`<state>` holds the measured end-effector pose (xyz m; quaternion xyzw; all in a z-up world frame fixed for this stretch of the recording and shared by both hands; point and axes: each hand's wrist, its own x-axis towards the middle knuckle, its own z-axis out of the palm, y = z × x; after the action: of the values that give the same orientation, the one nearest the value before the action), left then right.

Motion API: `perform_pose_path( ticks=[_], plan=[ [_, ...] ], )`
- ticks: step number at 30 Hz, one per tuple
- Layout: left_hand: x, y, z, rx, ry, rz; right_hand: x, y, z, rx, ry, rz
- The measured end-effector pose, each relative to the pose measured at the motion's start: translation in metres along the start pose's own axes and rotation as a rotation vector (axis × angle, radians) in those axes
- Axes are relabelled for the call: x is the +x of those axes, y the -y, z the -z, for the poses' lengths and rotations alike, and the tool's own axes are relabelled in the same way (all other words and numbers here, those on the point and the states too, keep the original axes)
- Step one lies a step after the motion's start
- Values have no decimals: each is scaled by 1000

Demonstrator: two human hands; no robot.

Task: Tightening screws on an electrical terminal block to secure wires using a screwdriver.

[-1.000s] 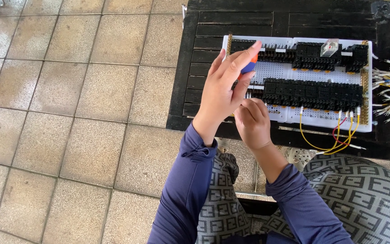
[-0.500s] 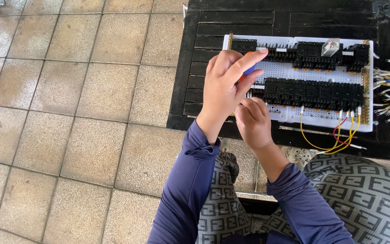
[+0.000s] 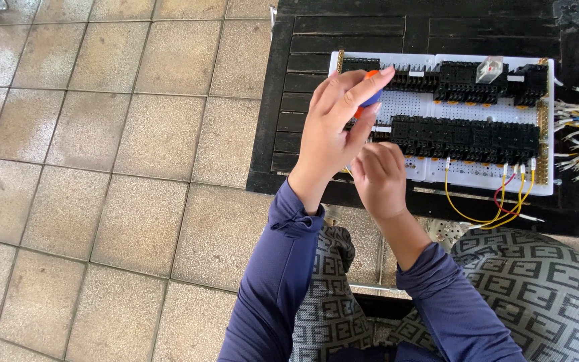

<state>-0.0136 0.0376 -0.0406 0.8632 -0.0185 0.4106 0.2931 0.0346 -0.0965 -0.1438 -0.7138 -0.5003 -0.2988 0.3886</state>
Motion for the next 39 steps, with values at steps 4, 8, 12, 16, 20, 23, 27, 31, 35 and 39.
perform_pose_path(
  ticks=[4,8,12,16,20,23,27,31,35,39],
  plan=[
    [0,3,-3,-1,-36,22,3,0,0,13,-34,-61],
    [-1,1,0,0,-35,10,-1,-2,0,-27,-23,-42],
    [2,-3,3,-141,32,8,2,2,2,-37,-25,-22],
    [7,-6,6,-238,9,22,3,3,2,-50,-45,6],
    [7,-4,5,-179,-18,34,2,3,2,-53,-40,17],
    [7,-4,5,-170,-20,71,1,2,1,-68,-30,15],
    [7,-2,4,-132,-74,55,0,1,-1,-74,-26,16],
    [6,-2,4,-110,-65,57,1,1,-1,-78,-19,18],
    [5,-3,5,-70,-27,18,5,5,1,-67,-2,6],
    [6,-6,7,-260,8,38,6,4,2,-44,-7,13]
  ],
)
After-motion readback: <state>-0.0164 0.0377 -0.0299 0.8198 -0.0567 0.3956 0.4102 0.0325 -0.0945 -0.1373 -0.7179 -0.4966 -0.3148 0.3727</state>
